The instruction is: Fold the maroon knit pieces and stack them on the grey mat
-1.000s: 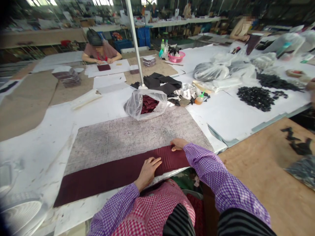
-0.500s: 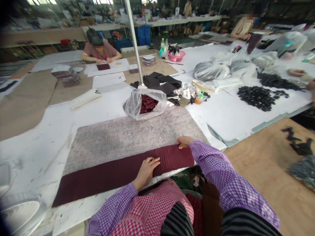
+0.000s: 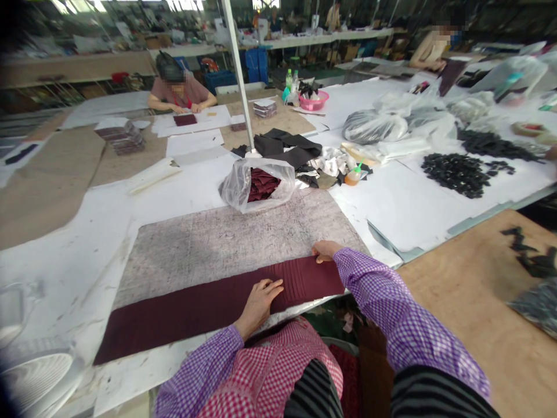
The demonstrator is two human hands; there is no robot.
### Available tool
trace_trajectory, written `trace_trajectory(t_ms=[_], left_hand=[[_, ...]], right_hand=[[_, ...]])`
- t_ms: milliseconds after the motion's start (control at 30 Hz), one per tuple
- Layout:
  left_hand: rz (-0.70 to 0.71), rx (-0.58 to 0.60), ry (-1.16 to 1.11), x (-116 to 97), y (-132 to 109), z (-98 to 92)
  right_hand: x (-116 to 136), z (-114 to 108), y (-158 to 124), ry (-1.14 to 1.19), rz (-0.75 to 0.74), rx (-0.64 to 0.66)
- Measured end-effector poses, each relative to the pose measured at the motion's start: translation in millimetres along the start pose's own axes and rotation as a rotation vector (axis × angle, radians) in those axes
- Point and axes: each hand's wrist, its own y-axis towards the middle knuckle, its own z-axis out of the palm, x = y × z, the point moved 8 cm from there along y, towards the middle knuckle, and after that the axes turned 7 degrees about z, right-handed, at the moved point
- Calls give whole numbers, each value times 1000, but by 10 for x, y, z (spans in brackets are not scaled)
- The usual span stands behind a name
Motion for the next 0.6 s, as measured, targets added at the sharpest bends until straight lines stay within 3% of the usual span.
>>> trace_trajectory(t_ms=[600], left_hand=[[-17, 20, 123, -149, 195, -102]], right_hand=[[-8, 18, 7, 23, 2, -58]])
